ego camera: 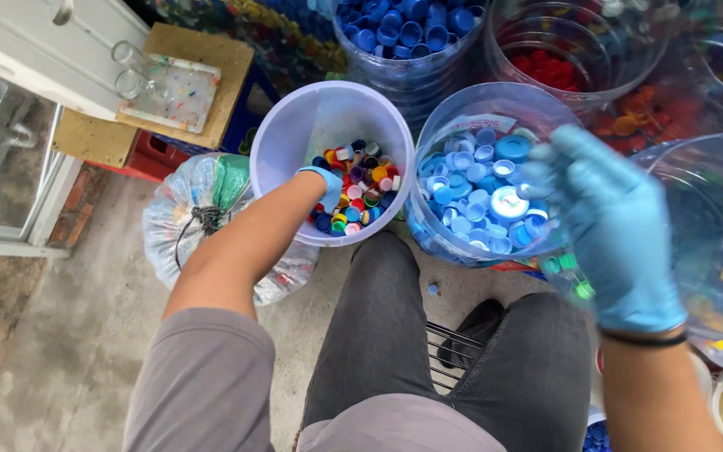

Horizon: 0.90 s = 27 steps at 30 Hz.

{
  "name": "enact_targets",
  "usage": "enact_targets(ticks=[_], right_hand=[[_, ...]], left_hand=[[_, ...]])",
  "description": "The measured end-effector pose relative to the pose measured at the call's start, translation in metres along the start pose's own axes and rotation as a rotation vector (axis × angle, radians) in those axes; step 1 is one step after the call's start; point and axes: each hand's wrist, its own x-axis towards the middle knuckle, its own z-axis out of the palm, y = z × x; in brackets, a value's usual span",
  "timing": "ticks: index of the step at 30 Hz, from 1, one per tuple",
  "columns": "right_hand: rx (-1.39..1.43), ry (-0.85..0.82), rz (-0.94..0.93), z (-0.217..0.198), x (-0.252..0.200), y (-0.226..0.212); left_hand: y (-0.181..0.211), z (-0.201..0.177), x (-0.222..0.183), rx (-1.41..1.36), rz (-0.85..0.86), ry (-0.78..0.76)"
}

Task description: Sorting plastic bottle caps by color into different containers

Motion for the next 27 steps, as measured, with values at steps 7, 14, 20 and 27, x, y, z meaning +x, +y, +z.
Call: enact_targets(ticks=[7, 14, 20, 27], right_hand=[[0.116, -0.097, 0.129, 0.018, -0.024, 0.073], [0.173, -0.087, 0.122, -0.003, -0.031, 0.116], [0.210, -0.043, 0.141, -0.004, -0.040, 0.109], [0.272, -0.034, 0.154, -0.001, -0.041, 0.105]], left_hand=[[-0.010, 0.021, 0.017, -0.213, -0.046, -0.106], [-0.018, 0.026, 0.027, -0.410, -0.082, -0.195], [-0.021, 0.024, 0.037, -0.567, -0.104, -0.267], [-0.024, 0.018, 0.054, -0.738, -0.115, -0.350]])
